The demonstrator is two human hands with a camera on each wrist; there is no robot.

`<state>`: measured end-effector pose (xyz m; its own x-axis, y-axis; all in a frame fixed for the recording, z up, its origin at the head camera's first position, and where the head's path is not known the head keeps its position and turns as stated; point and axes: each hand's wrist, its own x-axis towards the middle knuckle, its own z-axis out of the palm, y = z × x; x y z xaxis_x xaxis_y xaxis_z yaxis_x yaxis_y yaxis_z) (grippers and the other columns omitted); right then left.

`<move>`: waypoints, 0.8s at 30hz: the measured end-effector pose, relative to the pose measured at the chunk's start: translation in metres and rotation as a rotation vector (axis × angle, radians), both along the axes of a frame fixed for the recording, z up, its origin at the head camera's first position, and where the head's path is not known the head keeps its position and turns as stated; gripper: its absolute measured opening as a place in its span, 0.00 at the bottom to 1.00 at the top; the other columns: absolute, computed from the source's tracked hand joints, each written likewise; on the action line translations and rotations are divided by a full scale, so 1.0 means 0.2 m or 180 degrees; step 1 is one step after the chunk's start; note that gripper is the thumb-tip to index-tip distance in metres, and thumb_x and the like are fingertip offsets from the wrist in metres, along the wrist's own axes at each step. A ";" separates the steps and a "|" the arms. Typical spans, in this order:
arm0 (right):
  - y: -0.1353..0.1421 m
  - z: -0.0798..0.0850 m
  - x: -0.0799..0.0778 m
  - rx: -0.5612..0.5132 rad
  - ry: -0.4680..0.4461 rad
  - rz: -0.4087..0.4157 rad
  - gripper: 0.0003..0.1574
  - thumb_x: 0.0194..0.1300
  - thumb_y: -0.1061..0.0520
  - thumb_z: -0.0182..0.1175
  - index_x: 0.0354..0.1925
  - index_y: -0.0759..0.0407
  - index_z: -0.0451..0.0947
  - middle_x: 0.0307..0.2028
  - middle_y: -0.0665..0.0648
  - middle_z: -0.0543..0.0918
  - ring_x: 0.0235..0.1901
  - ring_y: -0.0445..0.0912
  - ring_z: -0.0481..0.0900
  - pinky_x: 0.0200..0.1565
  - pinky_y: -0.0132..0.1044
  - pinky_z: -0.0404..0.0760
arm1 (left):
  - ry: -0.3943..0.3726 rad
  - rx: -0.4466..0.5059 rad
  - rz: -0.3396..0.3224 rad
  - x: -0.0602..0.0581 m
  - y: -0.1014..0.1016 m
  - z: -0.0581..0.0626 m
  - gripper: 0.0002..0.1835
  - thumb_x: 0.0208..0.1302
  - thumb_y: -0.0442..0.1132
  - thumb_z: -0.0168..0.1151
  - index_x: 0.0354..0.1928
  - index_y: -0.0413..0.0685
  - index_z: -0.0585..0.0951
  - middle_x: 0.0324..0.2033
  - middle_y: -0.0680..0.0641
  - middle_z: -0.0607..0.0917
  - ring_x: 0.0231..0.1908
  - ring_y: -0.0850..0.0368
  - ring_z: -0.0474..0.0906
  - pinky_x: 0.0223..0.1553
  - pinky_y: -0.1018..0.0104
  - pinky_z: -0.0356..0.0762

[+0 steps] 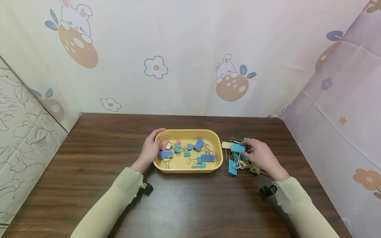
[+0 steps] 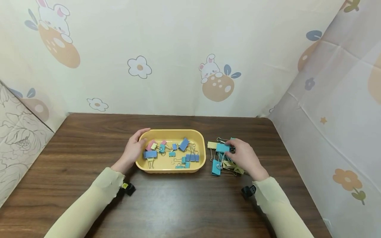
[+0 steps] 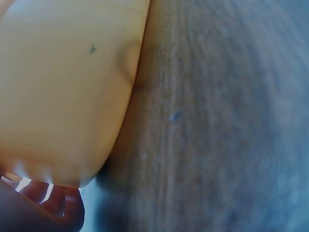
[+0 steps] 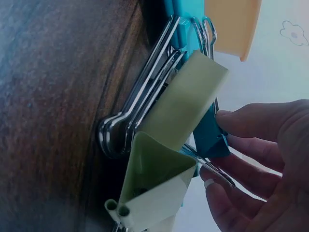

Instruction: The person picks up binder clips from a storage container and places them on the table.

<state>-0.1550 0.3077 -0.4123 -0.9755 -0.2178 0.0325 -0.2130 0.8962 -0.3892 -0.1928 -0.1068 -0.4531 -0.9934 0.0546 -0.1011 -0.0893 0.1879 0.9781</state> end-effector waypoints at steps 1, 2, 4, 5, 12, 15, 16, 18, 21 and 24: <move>0.00 0.00 0.00 0.0014 -0.0003 0.0004 0.23 0.63 0.57 0.68 0.55 0.63 0.80 0.52 0.67 0.81 0.45 0.59 0.80 0.44 0.57 0.78 | -0.0007 0.0006 0.0002 0.00 0.00 0.00 0.22 0.77 0.33 0.44 0.68 0.55 0.71 0.65 0.48 0.72 0.61 0.50 0.69 0.66 0.52 0.64; 0.00 0.00 0.00 0.0016 -0.0005 0.0007 0.22 0.63 0.57 0.68 0.55 0.63 0.80 0.52 0.67 0.80 0.45 0.59 0.80 0.44 0.57 0.78 | -0.0018 0.0005 0.0000 0.00 0.00 0.00 0.22 0.77 0.33 0.45 0.68 0.55 0.71 0.65 0.48 0.72 0.62 0.50 0.69 0.66 0.51 0.63; 0.00 0.00 0.00 0.0000 0.0021 0.0015 0.21 0.64 0.56 0.67 0.54 0.63 0.81 0.52 0.67 0.80 0.43 0.58 0.80 0.43 0.57 0.77 | -0.0028 0.0012 0.0002 0.00 0.00 0.00 0.22 0.77 0.33 0.45 0.68 0.55 0.71 0.66 0.48 0.72 0.62 0.49 0.69 0.66 0.51 0.63; 0.00 0.00 0.00 -0.0018 0.0044 0.0018 0.21 0.65 0.56 0.66 0.54 0.63 0.81 0.52 0.67 0.80 0.43 0.58 0.80 0.43 0.57 0.77 | -0.0034 0.0014 -0.0002 0.00 0.00 0.00 0.22 0.77 0.33 0.45 0.69 0.54 0.71 0.66 0.48 0.72 0.62 0.49 0.69 0.66 0.51 0.63; -0.04 0.01 0.01 -0.0286 0.0459 -0.0089 0.15 0.69 0.57 0.62 0.50 0.64 0.82 0.55 0.67 0.78 0.51 0.62 0.73 0.49 0.61 0.70 | -0.0013 0.0029 -0.0015 0.00 0.00 0.00 0.23 0.77 0.33 0.44 0.69 0.54 0.71 0.66 0.47 0.71 0.60 0.49 0.69 0.65 0.52 0.64; -0.10 0.02 0.00 -0.0481 0.0619 -0.0127 0.15 0.70 0.58 0.60 0.50 0.64 0.82 0.54 0.65 0.78 0.52 0.62 0.73 0.50 0.62 0.71 | -0.0033 0.0030 -0.0013 0.00 0.00 0.00 0.22 0.77 0.33 0.44 0.69 0.55 0.71 0.66 0.48 0.71 0.60 0.49 0.69 0.65 0.51 0.64; -0.12 0.03 0.00 -0.0562 0.0637 -0.0125 0.15 0.70 0.58 0.60 0.51 0.64 0.82 0.54 0.65 0.78 0.53 0.61 0.74 0.51 0.62 0.72 | -0.0038 0.0032 -0.0009 0.00 0.00 0.00 0.22 0.77 0.33 0.44 0.69 0.55 0.71 0.66 0.48 0.71 0.60 0.49 0.69 0.65 0.51 0.64; -0.17 0.03 0.00 -0.0739 0.0631 -0.0093 0.15 0.70 0.58 0.60 0.51 0.63 0.81 0.54 0.63 0.79 0.53 0.61 0.75 0.52 0.62 0.73 | -0.0043 0.0027 0.0004 0.00 0.00 0.00 0.22 0.77 0.34 0.44 0.68 0.56 0.71 0.65 0.48 0.72 0.60 0.49 0.69 0.66 0.51 0.64; -0.24 0.03 -0.01 -0.0989 0.0555 -0.0032 0.15 0.70 0.58 0.60 0.53 0.61 0.80 0.53 0.61 0.79 0.51 0.60 0.78 0.50 0.59 0.77 | -0.0036 0.0011 0.0015 0.00 0.00 0.01 0.22 0.77 0.34 0.45 0.68 0.57 0.72 0.65 0.48 0.72 0.60 0.49 0.70 0.65 0.51 0.65; -0.30 0.01 -0.02 -0.1145 0.0453 0.0031 0.17 0.69 0.59 0.61 0.55 0.60 0.80 0.54 0.60 0.79 0.50 0.60 0.78 0.50 0.57 0.78 | -0.0029 0.0001 0.0011 0.00 0.00 0.00 0.22 0.77 0.34 0.45 0.68 0.57 0.72 0.65 0.48 0.72 0.60 0.49 0.70 0.65 0.51 0.65</move>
<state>-0.1593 0.2470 -0.4110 -0.9537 -0.1771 0.2433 -0.2954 0.7054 -0.6443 -0.1924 -0.1068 -0.4524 -0.9926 0.0511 -0.1100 -0.0987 0.1872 0.9773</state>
